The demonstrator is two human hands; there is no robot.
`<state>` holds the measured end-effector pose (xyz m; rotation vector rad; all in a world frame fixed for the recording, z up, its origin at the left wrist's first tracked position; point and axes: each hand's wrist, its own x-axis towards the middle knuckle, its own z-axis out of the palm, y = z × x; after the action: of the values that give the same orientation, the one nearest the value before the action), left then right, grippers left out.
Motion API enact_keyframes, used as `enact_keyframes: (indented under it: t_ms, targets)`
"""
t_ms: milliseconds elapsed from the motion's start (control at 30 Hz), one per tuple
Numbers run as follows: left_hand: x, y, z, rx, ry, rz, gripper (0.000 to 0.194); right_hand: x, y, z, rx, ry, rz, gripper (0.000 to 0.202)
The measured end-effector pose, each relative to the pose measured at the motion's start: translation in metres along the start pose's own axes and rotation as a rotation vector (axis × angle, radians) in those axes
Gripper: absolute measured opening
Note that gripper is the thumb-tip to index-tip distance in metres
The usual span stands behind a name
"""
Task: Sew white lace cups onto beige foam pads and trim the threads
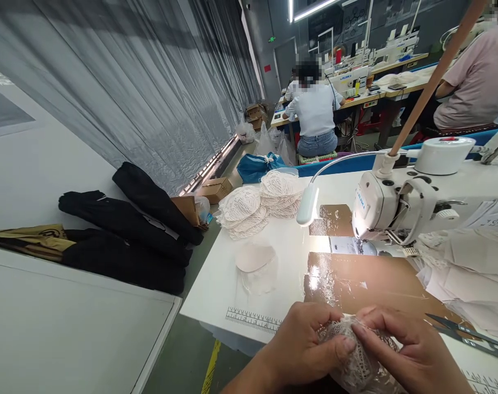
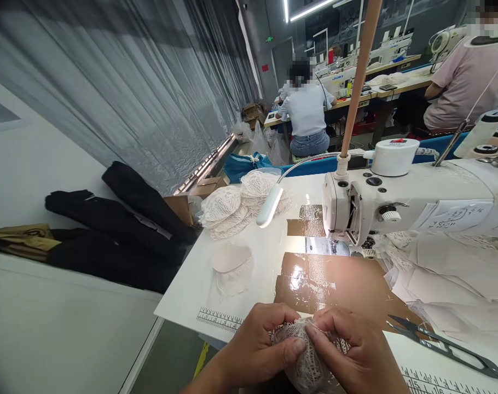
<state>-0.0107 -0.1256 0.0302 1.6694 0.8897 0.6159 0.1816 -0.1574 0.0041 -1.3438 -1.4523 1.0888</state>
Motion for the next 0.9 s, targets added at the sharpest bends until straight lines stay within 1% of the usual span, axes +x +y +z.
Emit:
enact_keyframes:
  t_ms: [167,267,300,367,400,467,567,633,700,767,833,900]
  targets:
    - [0.005,-0.005,0.004,-0.027,0.023,-0.041,0.037,0.002,0.005,-0.002,-0.010,-0.017,-0.014,0.031]
    - [0.008,-0.005,0.007,-0.013,0.056,-0.041,0.034,0.005,0.005,-0.004,0.001,0.017,0.059,0.025]
    - [0.009,-0.004,0.008,-0.004,0.063,-0.033,0.033,0.006,0.004,-0.004,0.029,0.018,0.088,0.027]
    - [0.011,-0.004,0.008,-0.011,0.060,-0.018,0.033,0.008,0.004,-0.006,0.102,-0.024,0.126,0.030]
    - [0.012,-0.004,0.008,-0.044,0.043,-0.021,0.033,0.008,0.003,-0.006,0.132,-0.056,0.138,0.032]
    - [0.013,-0.007,0.007,-0.185,-0.027,-0.070,0.035,0.008,0.002,-0.008,0.164,-0.098,0.161,0.038]
    - [0.015,-0.013,0.003,-0.421,-0.150,-0.197,0.043,0.006,0.000,-0.011,0.191,-0.094,0.200,0.042]
    - [0.018,-0.017,0.002,-0.476,-0.172,-0.243,0.046,0.005,-0.003,-0.013,0.200,-0.109,0.213,0.043]
    - [0.020,-0.019,0.003,-0.489,-0.164,-0.252,0.045,0.006,-0.005,-0.016,0.212,-0.118,0.227,0.044]
    - [0.023,-0.021,0.007,-0.512,-0.142,-0.253,0.046,0.008,-0.006,-0.018,0.245,-0.119,0.254,0.046]
    - [0.026,-0.022,0.016,-0.557,-0.103,-0.261,0.047,0.010,-0.004,-0.018,0.291,-0.120,0.288,0.048]
    - [0.029,-0.024,0.026,-0.621,-0.037,-0.286,0.049,0.014,-0.001,-0.018,0.348,-0.131,0.313,0.049]
